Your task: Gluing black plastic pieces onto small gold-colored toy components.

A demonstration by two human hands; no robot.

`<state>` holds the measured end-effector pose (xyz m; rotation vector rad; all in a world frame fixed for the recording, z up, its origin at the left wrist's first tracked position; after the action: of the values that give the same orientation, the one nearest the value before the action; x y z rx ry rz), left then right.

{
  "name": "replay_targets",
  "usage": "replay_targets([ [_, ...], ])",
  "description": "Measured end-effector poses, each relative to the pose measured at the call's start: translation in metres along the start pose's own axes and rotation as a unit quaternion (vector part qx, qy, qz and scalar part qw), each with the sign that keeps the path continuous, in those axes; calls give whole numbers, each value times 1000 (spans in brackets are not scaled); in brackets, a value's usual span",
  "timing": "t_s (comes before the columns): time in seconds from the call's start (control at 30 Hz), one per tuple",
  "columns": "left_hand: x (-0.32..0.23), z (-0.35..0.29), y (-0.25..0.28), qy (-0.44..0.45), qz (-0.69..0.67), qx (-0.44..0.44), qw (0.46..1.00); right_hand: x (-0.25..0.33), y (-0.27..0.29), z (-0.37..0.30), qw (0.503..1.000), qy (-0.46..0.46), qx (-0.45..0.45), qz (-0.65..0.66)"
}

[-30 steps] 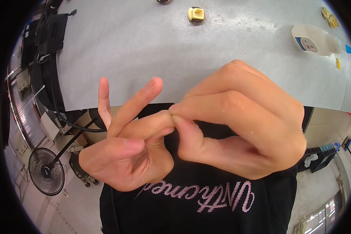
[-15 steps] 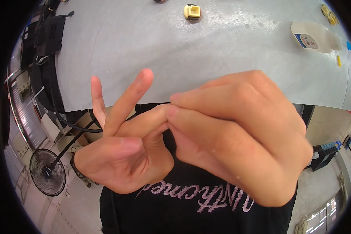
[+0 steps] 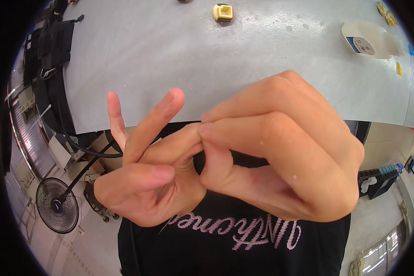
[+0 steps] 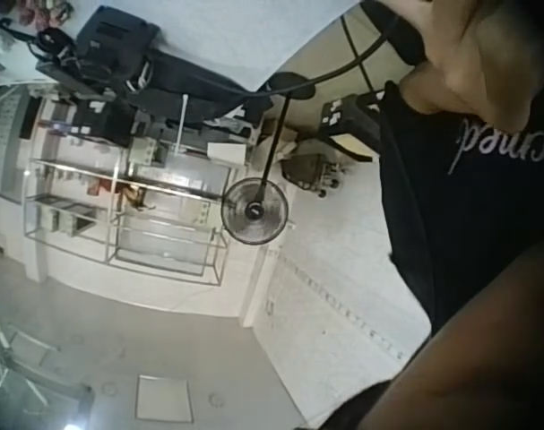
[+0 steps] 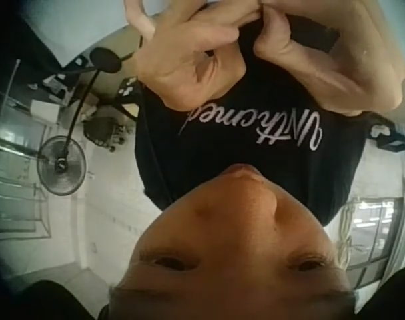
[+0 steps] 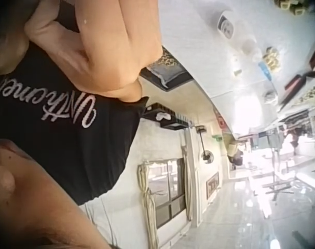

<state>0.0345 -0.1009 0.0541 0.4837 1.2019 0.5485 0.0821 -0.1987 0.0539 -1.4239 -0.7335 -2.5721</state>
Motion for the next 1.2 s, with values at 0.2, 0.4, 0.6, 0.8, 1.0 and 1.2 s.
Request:
replay_targets([
  [0.2, -2, 4, -1, -10, 34, 91, 995, -6, 1, -2, 998, -37, -14, 40],
  [0.4, 1, 6, 1, -7, 86, 80, 993, 10, 3, -4, 997, 14, -46, -55],
  [0.6, -1, 7, 1, 8, 101, 65, 993, 18, -1, -2, 995, 16, -14, -101],
  [0.8, -2, 7, 3, 0, 82, 16, 996, 22, -4, 1, 989, 12, 14, -145],
  [1.0, -2, 5, 10, 2, 3, -87, 996, 31, -8, 4, 974, 99, 34, -199],
  [1.2, -2, 3, 13, -44, -20, -91, 995, 34, -8, 5, 966, 132, 33, -220],
])
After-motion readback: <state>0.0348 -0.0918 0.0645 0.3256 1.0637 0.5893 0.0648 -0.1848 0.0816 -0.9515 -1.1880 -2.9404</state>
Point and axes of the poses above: each hand's wrist, its own z-axis towards the middle knuckle, its own y-axis out of the back of the hand, x = y × z, the point moved 10 cm from there along z, towards the middle knuckle, and after that the axes turned 5 degrees about y, right-handed, at the moved point
